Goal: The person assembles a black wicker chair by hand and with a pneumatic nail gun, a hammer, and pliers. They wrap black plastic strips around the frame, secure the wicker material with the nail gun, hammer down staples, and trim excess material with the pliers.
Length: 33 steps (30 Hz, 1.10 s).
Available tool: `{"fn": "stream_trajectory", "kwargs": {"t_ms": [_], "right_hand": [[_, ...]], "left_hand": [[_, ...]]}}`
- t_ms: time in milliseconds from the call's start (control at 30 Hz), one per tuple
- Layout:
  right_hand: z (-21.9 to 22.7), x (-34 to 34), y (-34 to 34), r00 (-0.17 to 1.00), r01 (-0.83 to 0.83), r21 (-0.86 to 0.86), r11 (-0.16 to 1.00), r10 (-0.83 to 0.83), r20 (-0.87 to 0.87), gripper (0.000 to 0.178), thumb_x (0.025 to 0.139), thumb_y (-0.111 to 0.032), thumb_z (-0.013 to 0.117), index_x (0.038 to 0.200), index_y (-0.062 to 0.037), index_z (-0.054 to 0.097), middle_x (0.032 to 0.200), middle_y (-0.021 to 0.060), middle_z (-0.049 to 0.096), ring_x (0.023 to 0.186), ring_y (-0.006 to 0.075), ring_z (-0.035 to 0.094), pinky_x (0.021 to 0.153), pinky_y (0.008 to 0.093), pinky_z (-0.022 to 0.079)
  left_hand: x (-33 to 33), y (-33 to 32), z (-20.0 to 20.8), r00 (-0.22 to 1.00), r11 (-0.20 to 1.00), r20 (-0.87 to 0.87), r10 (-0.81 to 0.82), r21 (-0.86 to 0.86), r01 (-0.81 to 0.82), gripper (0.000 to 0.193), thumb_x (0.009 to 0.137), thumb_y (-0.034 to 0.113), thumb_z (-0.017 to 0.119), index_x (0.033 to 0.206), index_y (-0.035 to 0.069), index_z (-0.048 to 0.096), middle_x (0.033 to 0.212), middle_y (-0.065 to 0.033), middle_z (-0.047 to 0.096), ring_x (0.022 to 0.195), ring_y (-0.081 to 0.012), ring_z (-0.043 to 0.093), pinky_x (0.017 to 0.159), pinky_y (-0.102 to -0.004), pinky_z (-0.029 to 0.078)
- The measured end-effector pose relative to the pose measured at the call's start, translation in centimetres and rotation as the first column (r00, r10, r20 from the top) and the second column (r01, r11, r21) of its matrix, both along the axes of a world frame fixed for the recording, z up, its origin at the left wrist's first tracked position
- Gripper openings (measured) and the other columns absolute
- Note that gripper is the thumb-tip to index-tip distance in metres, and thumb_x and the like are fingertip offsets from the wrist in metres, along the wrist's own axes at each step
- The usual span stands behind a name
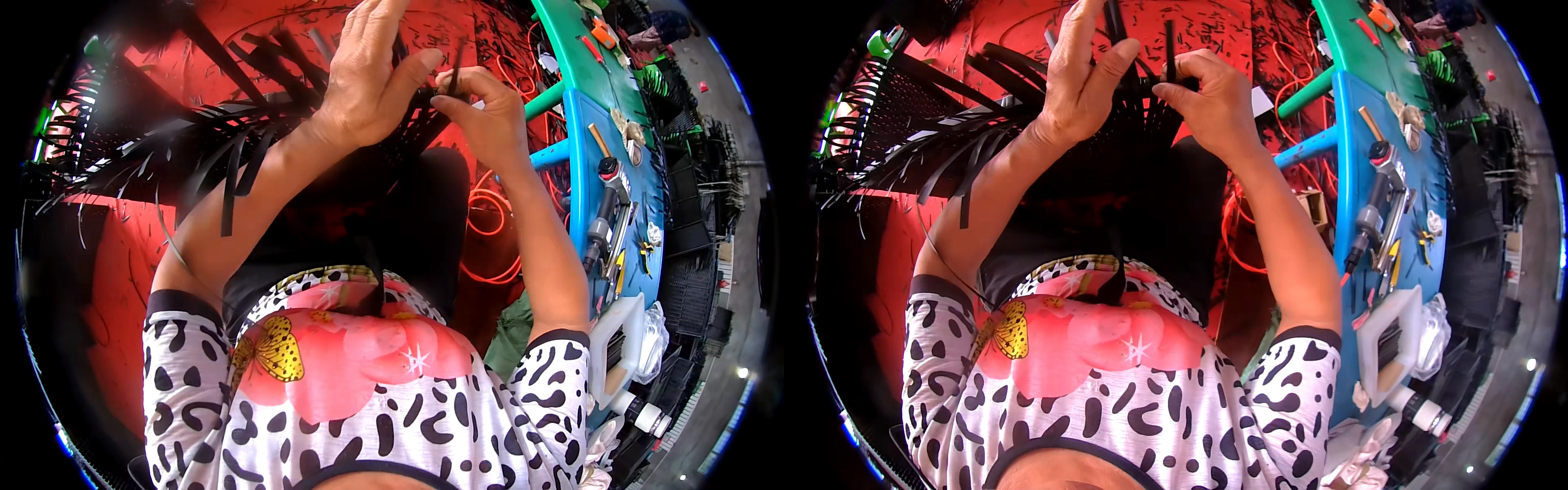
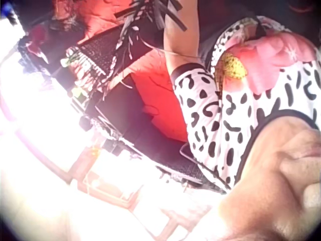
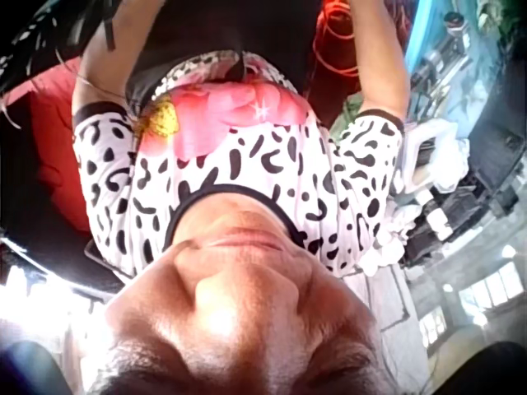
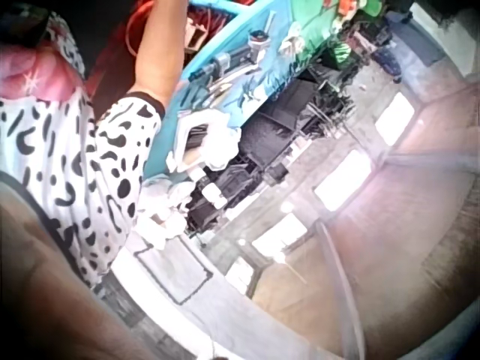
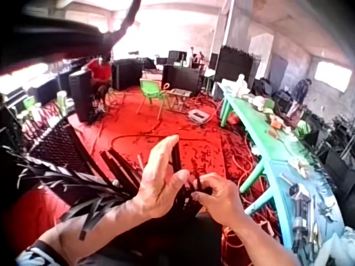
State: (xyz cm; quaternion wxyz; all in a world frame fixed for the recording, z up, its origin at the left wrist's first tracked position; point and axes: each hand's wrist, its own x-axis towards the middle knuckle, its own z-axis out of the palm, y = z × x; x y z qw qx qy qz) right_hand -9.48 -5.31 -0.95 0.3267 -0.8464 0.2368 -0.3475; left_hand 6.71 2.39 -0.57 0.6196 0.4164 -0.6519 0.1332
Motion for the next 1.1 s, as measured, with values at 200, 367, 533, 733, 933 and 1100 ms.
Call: {"fn": "stream_trajectory", "kwargs": {"t_ms": [200, 367, 533, 733, 933, 1100], "right_hand": [[-2.4, -0.7, 0.4, 0.967, -0.005, -0.023, 1.0, 0.01, 0.255, 0.014, 0.078, -0.011, 0.071, 0.078, 0.0001, 0.062, 0.075, 0.0067, 0.058, 0.068, 0.0161, 0.055, 0.063, 0.0267, 0.044], [-0.6, -0.7, 1.3, 0.966, 0.135, 0.127, 0.983, -0.159, 0.204, 0.012, 0.082, -0.011, 0.068, 0.081, -0.0004, 0.062, 0.068, 0.0035, 0.054, 0.061, 0.0092, 0.049, 0.058, 0.0248, 0.04], [-1.1, 0.0, 0.6, 0.93, 0.033, 0.045, 0.998, -0.047, 0.364, 0.019, 0.081, -0.01, 0.07, 0.071, 0.0012, 0.058, 0.063, 0.0022, 0.052, 0.059, 0.0078, 0.046, 0.056, 0.0235, 0.039], [1.6, -0.4, 1.7, 0.916, -0.088, 0.223, 0.971, -0.009, 0.401, 0.013, 0.082, -0.003, 0.061, 0.094, 0.0019, 0.059, 0.089, 0.0034, 0.059, 0.072, 0.0086, 0.055, 0.063, 0.0236, 0.044], [-8.7, -1.8, 0.5, 0.977, 0.168, -0.011, 0.986, -0.165, 0.135, 0.063, 0.075, -0.009, 0.073, 0.129, -0.0012, 0.04, 0.111, 0.0133, 0.061, 0.099, 0.0206, 0.062, 0.079, 0.0313, 0.05], [-11.7, -0.9, -0.9, 0.993, 0.066, 0.414, 0.908, -0.101, 0.063, 0.049, 0.074, -0.011, 0.076, 0.116, -0.0031, 0.055, 0.094, 0.0045, 0.066, 0.087, 0.0126, 0.062, 0.075, 0.0289, 0.049]], "left_hand": [[-3.0, 2.0, 1.8, 0.907, 0.97, 0.412, -0.093, -0.169, 0.177, 0.041, 0.07, -0.004, 0.057, 0.11, -0.006, 0.052, 0.108, -0.0203, 0.055, 0.098, -0.0378, 0.055, 0.084, -0.0413, 0.045], [-1.0, -0.1, 0.9, 0.952, 0.854, 0.26, -0.162, 0.52, 0.004, 0.021, 0.078, 0.007, 0.062, 0.096, -0.001, 0.054, 0.091, -0.0182, 0.058, 0.086, -0.0373, 0.058, 0.073, -0.0423, 0.047], [1.1, -0.7, 0.6, 0.855, 0.719, 0.417, -0.307, 0.69, -0.079, 0.028, 0.08, 0.015, 0.065, 0.1, 0.0, 0.055, 0.081, -0.0192, 0.06, 0.079, -0.038, 0.059, 0.063, -0.0434, 0.047], [0.5, -0.7, 0.3, 0.863, 0.759, 0.456, -0.219, 0.635, -0.143, 0.026, 0.083, 0.023, 0.063, 0.095, 0.001, 0.055, 0.072, -0.0181, 0.06, 0.073, -0.0379, 0.06, 0.061, -0.0456, 0.046], [0.4, -1.0, 0.1, 0.85, 0.782, 0.492, -0.19, 0.599, -0.172, 0.025, 0.085, 0.021, 0.063, 0.083, 0.0, 0.049, 0.068, -0.02, 0.055, 0.068, -0.0396, 0.055, 0.056, -0.0445, 0.042], [0.2, -0.9, 0.2, 0.853, 0.774, 0.484, -0.194, 0.61, -0.171, 0.026, 0.085, 0.022, 0.062, 0.08, 0.0, 0.049, 0.067, -0.0194, 0.054, 0.067, -0.0391, 0.055, 0.055, -0.0442, 0.041]]}}
